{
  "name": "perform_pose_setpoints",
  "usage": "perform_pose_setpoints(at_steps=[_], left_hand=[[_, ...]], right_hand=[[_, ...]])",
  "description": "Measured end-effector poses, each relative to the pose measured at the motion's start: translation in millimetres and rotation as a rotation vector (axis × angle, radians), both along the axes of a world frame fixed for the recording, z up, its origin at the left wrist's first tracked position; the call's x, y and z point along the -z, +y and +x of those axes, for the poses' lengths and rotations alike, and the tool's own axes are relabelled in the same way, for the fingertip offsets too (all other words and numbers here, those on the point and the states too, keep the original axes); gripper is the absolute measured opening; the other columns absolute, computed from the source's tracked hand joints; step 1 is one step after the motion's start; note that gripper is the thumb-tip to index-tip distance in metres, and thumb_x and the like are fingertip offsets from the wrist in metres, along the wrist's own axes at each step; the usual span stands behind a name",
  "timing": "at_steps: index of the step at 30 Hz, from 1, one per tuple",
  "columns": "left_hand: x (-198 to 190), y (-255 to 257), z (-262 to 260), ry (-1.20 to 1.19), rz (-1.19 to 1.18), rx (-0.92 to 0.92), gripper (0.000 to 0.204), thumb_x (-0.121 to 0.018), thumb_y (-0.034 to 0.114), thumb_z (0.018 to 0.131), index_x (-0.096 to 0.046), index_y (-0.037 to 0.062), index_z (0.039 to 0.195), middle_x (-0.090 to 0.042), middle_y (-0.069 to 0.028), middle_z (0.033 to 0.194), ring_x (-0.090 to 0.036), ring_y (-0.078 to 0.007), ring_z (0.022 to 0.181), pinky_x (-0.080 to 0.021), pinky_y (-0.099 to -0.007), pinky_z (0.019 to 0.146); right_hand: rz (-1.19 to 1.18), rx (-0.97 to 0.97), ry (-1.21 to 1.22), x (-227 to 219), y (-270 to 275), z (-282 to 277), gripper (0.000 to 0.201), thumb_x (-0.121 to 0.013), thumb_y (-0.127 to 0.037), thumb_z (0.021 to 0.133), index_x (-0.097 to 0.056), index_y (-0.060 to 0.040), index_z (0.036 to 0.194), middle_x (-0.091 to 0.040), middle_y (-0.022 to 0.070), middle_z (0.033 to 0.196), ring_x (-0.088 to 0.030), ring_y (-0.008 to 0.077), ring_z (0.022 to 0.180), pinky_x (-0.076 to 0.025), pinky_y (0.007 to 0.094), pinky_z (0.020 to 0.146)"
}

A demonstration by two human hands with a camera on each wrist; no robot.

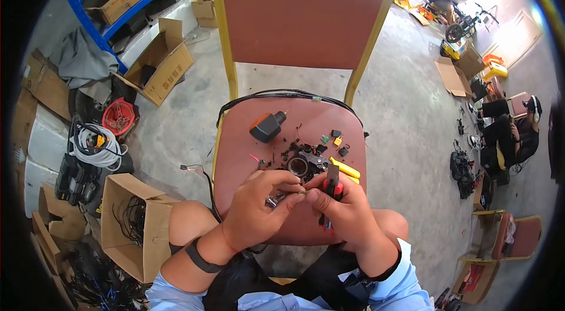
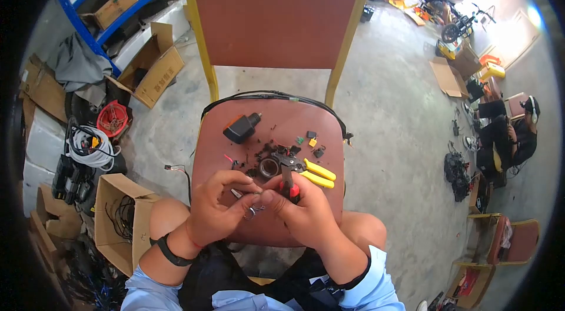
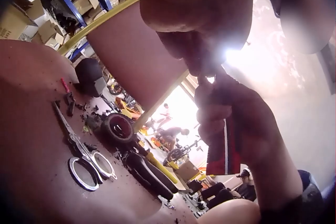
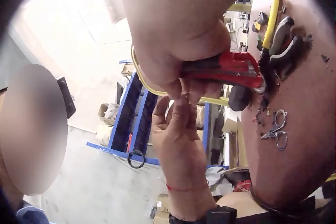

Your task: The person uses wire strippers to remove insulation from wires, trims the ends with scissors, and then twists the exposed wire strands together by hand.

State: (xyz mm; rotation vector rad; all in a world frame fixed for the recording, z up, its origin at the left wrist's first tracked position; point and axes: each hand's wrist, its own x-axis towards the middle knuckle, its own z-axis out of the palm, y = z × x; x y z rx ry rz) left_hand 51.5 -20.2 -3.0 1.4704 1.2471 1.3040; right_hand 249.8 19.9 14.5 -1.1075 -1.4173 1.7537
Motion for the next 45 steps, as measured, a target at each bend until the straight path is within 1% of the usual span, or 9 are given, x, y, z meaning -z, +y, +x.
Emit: perform_pose_setpoints(at_steps=[5,17,20,23,26,28,34,41,45], left_hand=[[-4,-1,-2,-0.226,-0.186,0.073,0.037,-0.077,-0.001,0.091,-0.059,0.0014,0.124,-0.074,-0.0112,0.106,-0.073,-0.0156,0.099,-0.057,-0.0267,0.084],[4,6,-10,-0.528,-0.413,0.178,0.039,-0.078,0.004,0.093,-0.056,0.0044,0.125,-0.072,-0.0087,0.105,-0.068,-0.0133,0.094,-0.054,-0.0252,0.076],[6,9,-8,-0.434,-0.424,0.177,0.039,-0.077,0.004,0.093,-0.056,0.0037,0.126,-0.071,-0.0099,0.11,-0.067,-0.0131,0.095,-0.055,-0.0263,0.077],[12,11,-2,-0.336,-0.256,0.123,0.034,-0.078,0.004,0.092,-0.06,0.0031,0.121,-0.071,-0.0091,0.107,-0.07,-0.0162,0.096,-0.06,-0.0289,0.073],[12,10,-1,-0.077,-0.097,0.096,0.033,-0.077,0.004,0.093,-0.062,0.0016,0.122,-0.07,-0.0085,0.109,-0.07,-0.0146,0.098,-0.061,-0.0276,0.073],[5,9,0,-0.057,-0.12,0.091,0.032,-0.076,0.003,0.094,-0.063,0.0002,0.122,-0.071,-0.0088,0.109,-0.069,-0.0138,0.1,-0.061,-0.0265,0.072],[6,6,-2,-0.021,-0.059,0.059,0.033,-0.08,0.009,0.09,-0.068,0.0031,0.12,-0.077,-0.009,0.104,-0.074,-0.0185,0.093,-0.058,-0.0304,0.08],[-3,10,-6,-0.005,-0.037,0.091,0.034,-0.079,0.009,0.091,-0.07,0.0034,0.123,-0.074,-0.0122,0.114,-0.073,-0.019,0.096,-0.059,-0.034,0.079],[1,15,-9,0.156,0.139,0.115,0.03,-0.069,0.013,0.1,-0.067,-0.0027,0.126,-0.068,-0.0141,0.116,-0.071,-0.0175,0.091,-0.061,-0.0285,0.072]], right_hand=[[0.001,0.046,-0.007,-2,-1,-2,0.016,-0.072,-0.013,0.099,-0.065,-0.0016,0.109,-0.066,-0.0002,0.09,-0.059,0.0079,0.084,-0.049,0.0265,0.077],[0.164,0.116,-0.108,2,-1,-4,0.022,-0.077,-0.011,0.095,-0.064,-0.0017,0.11,-0.065,0.0015,0.091,-0.059,0.0086,0.087,-0.05,0.0264,0.079],[0.124,0.134,-0.122,0,0,-5,0.023,-0.078,-0.012,0.095,-0.065,-0.0017,0.111,-0.066,0.0015,0.093,-0.06,0.0083,0.089,-0.051,0.0261,0.08],[0.034,0.126,-0.066,-3,0,-9,0.026,-0.078,-0.012,0.094,-0.064,-0.001,0.114,-0.066,0.0016,0.095,-0.061,0.0084,0.091,-0.051,0.0265,0.08],[0.036,0.099,0.009,0,1,-3,0.032,-0.078,-0.012,0.095,-0.062,-0.0004,0.12,-0.067,0.0022,0.098,-0.061,0.0089,0.091,-0.052,0.0268,0.081],[-0.027,0.092,0.046,-8,-2,-5,0.037,-0.078,-0.013,0.095,-0.059,-0.0001,0.124,-0.067,0.0034,0.1,-0.062,0.0094,0.091,-0.052,0.0269,0.081],[0.308,0.034,-0.207,-1,-18,-7,0.039,-0.074,-0.008,0.094,-0.058,-0.0016,0.128,-0.068,0.0095,0.103,-0.065,0.0163,0.095,-0.052,0.0303,0.085],[0.317,0.108,-0.104,0,-18,-9,0.035,-0.071,-0.002,0.091,-0.06,-0.001,0.125,-0.069,0.0107,0.1,-0.067,0.0188,0.091,-0.053,0.0324,0.084],[0.426,0.081,-0.168,0,-16,-8,0.029,-0.068,0.003,0.095,-0.061,0.0012,0.123,-0.068,0.0056,0.097,-0.062,0.0086,0.084,-0.052,0.0257,0.074]])
